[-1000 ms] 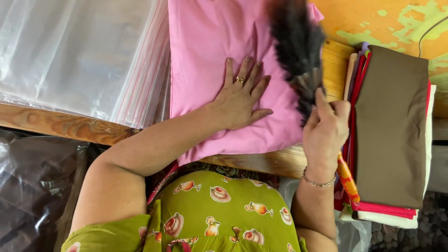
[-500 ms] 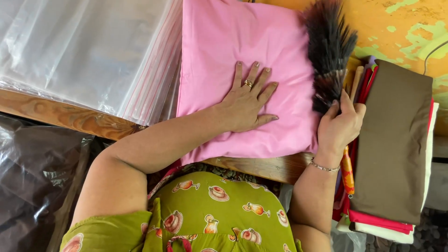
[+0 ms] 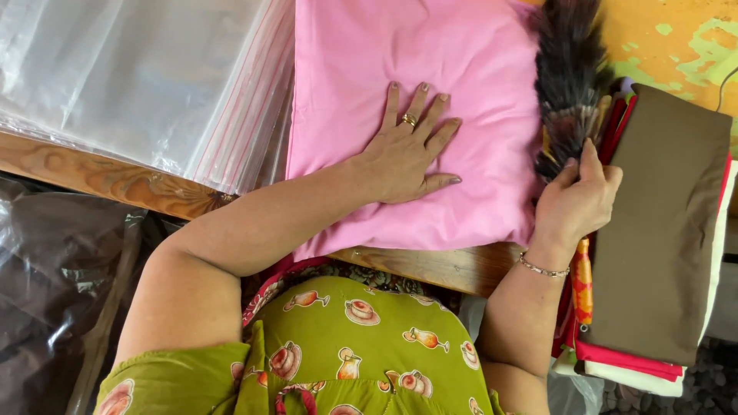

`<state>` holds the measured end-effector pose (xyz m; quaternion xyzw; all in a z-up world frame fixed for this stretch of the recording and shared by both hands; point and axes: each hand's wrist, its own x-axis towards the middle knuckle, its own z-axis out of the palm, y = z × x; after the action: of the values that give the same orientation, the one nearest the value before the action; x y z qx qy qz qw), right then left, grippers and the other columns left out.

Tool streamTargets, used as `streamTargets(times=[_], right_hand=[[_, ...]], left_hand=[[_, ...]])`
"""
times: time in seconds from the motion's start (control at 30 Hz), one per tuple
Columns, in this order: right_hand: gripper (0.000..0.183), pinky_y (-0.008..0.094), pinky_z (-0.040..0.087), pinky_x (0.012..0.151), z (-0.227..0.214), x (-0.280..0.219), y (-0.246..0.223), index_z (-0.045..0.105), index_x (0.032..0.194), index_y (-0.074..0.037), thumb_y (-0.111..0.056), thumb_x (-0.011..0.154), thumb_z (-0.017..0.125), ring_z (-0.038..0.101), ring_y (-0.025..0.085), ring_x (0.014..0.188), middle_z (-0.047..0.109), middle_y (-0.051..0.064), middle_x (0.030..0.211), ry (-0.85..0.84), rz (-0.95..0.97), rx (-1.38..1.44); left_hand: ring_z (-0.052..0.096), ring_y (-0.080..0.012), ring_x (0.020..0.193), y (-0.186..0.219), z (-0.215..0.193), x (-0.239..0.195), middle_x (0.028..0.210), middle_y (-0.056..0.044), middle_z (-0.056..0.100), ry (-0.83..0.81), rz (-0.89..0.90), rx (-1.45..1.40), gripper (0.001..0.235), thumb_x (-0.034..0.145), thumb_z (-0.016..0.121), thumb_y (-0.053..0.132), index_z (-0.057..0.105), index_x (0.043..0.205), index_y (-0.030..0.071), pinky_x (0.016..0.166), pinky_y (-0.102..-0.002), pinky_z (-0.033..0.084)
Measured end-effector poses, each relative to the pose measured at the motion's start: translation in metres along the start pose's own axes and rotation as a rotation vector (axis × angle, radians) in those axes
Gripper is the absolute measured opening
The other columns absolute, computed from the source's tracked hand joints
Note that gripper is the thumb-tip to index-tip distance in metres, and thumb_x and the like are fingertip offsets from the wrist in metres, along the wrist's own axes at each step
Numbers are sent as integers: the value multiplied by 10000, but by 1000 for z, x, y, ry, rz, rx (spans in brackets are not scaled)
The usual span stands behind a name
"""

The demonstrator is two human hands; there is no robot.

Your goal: Brushing and smoothing a pink pillow before folding it and placing it inside a clear plastic bag.

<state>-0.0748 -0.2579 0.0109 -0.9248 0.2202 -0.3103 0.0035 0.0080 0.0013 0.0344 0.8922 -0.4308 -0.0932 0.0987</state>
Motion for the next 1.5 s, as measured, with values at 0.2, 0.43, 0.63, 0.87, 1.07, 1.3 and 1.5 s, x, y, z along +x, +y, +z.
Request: streamTargets(times=[0.2, 0.43, 0.63, 0.87, 1.07, 1.3, 1.5], right_hand=[[241, 361, 459, 704, -28, -11, -45, 695, 1153, 21, 28, 914, 668, 532, 256, 785, 497, 121, 862, -83, -416, 565], [334, 452, 470, 566, -3, -9, -9, 749, 1134, -197, -95, 819, 710, 571, 282, 664, 502, 42, 823, -82, -179, 81], [333, 432, 500, 665, -52, -25, -31, 689, 1191, -9, 64, 879, 600, 562, 294, 734, 452, 99, 889, 11, -206, 223], [340, 462, 480, 652, -88, -65, -49, 661, 1220, 50, 125, 894, 597, 539, 344, 788, 441, 162, 939, -102, -364, 259], [349, 289, 468, 537, -102, -125, -70, 617, 1216, 15, 71, 879, 550, 495, 208, 727, 475, 114, 920, -378, -529, 453], [311, 363, 530, 683, -97, -103, -44, 683, 1165, 74, 120, 875, 581, 555, 271, 809, 496, 154, 954, -185, -485, 308], [228, 368, 489, 796, -114, -107, -54, 657, 1128, 59, 1, 911, 616, 525, 258, 812, 539, 137, 891, -397, -574, 435]], left_hand=[[85, -455, 1371, -7, 32, 4, 1466, -230, 283, 301, 42, 42, 827, 891, 202, 690, 345, 1409, 62, 1034, -706, -10], [-16, -405, 1386, -1, 8, -1, 1526, -192, 65, 86, 14, 0, 835, 870, 108, 693, 172, 1475, 121, 1056, -650, -60], [49, -377, 1393, -15, 8, 4, 1520, -180, 113, 168, 74, -162, 767, 935, 235, 603, 199, 1457, 43, 1104, -567, -24], [478, -331, 985, -6, -12, -32, 1027, -147, 513, 621, 14, -26, 445, 935, 554, 447, 500, 1068, 26, 918, -543, 335], [105, -298, 1489, -11, -3, -60, 1583, -133, 179, 628, -321, -172, 773, 965, 213, 621, 106, 1483, 58, 1210, -533, -28], [-117, -306, 1508, -35, 37, -57, 1614, -145, -77, 598, -261, -356, 765, 1030, 180, 607, -80, 1526, 85, 1239, -576, -77], [-138, -321, 1457, -38, 30, -63, 1582, -199, -74, 460, -322, -228, 787, 997, 162, 597, -34, 1516, 39, 1186, -540, -130]])
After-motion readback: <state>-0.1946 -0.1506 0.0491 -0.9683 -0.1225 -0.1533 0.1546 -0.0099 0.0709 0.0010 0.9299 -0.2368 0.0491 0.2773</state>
